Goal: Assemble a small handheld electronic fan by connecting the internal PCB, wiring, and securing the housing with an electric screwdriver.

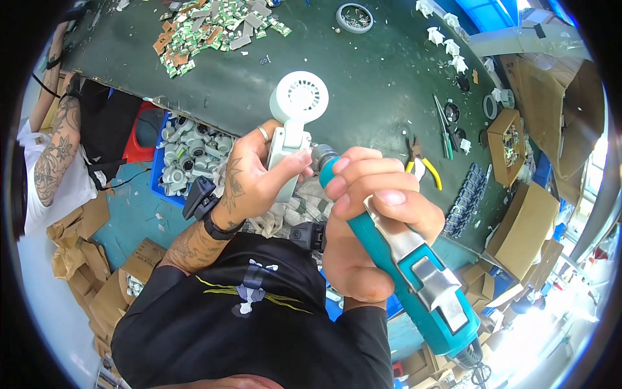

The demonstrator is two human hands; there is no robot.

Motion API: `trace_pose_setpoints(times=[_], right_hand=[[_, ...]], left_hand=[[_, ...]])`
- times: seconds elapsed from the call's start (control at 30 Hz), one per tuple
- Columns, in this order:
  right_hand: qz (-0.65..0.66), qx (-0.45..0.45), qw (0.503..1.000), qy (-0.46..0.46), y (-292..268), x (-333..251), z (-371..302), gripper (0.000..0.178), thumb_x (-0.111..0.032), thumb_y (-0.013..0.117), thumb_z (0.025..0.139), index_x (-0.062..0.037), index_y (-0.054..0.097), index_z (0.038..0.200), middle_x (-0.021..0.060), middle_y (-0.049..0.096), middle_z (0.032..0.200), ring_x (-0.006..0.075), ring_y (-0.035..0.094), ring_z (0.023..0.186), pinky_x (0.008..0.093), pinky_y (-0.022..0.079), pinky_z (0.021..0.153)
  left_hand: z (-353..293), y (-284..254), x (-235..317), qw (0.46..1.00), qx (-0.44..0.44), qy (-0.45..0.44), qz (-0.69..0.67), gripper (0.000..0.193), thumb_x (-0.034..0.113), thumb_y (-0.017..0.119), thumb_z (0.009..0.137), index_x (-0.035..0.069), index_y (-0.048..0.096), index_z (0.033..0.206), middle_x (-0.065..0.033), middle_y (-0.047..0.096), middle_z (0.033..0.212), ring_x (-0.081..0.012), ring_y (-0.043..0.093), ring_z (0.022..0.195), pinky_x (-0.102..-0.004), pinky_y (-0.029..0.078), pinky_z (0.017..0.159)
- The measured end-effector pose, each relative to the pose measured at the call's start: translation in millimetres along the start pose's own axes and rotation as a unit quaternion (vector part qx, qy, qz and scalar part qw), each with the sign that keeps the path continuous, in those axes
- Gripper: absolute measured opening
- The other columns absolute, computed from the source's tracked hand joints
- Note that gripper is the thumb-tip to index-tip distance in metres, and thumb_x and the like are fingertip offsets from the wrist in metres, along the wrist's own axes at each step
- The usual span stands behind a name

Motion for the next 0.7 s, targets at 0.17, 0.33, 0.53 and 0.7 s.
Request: trace_pose_setpoints(times=[0.17, 0.33, 0.53, 0.7], right_hand=[[-0.004, 0.005, 1.000, 0.019, 2, 0, -1, 0.074, -0.072, 0.057, 0.099, -0.0071, 0.051, 0.132, 0.0092, 0.061, 0.095, 0.0258, 0.063, 0.085, 0.0477, 0.052, 0.086], [-0.025, -0.015, 0.999, 0.029, 3, 1, 1, 0.072, -0.071, 0.060, 0.098, -0.0072, 0.051, 0.128, 0.0097, 0.061, 0.095, 0.0259, 0.063, 0.085, 0.0485, 0.053, 0.087], [-0.044, -0.083, 0.996, -0.004, 1, 4, 5, 0.064, -0.072, 0.048, 0.103, -0.0090, 0.051, 0.118, 0.0069, 0.057, 0.090, 0.0241, 0.059, 0.086, 0.0456, 0.048, 0.087], [-0.044, -0.056, 0.997, -0.002, 2, 6, -1, 0.062, -0.071, 0.049, 0.103, -0.0105, 0.050, 0.113, 0.0061, 0.056, 0.087, 0.0237, 0.058, 0.083, 0.0444, 0.048, 0.085]], left_hand=[[2, 0, 2, 1.000, 0.000, 0.002, 0.006, 0.030, 0.018, 0.079, 0.093, -0.002, 0.070, 0.112, -0.0080, 0.078, 0.086, -0.0115, 0.073, 0.078, -0.0291, 0.057, 0.073], [3, 0, -1, 0.999, 0.005, 0.025, 0.036, 0.032, 0.018, 0.079, 0.091, -0.003, 0.069, 0.114, -0.0120, 0.079, 0.089, -0.0153, 0.075, 0.080, -0.0318, 0.058, 0.075], [1, 0, 3, 0.999, 0.001, 0.029, 0.043, 0.032, 0.018, 0.078, 0.091, -0.002, 0.069, 0.115, -0.0138, 0.079, 0.090, -0.0191, 0.078, 0.083, -0.0339, 0.058, 0.077], [-2, -1, 11, 0.992, -0.002, 0.056, 0.111, 0.028, 0.018, 0.078, 0.091, 0.001, 0.068, 0.110, -0.0144, 0.078, 0.087, -0.0244, 0.078, 0.080, -0.0361, 0.057, 0.073]])
Point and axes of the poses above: each hand's wrist, its own z-axis towards the middle knuckle, its own y-axis out of the palm, x = y × z, the point moved 1 cm from there along z, towards the middle knuckle
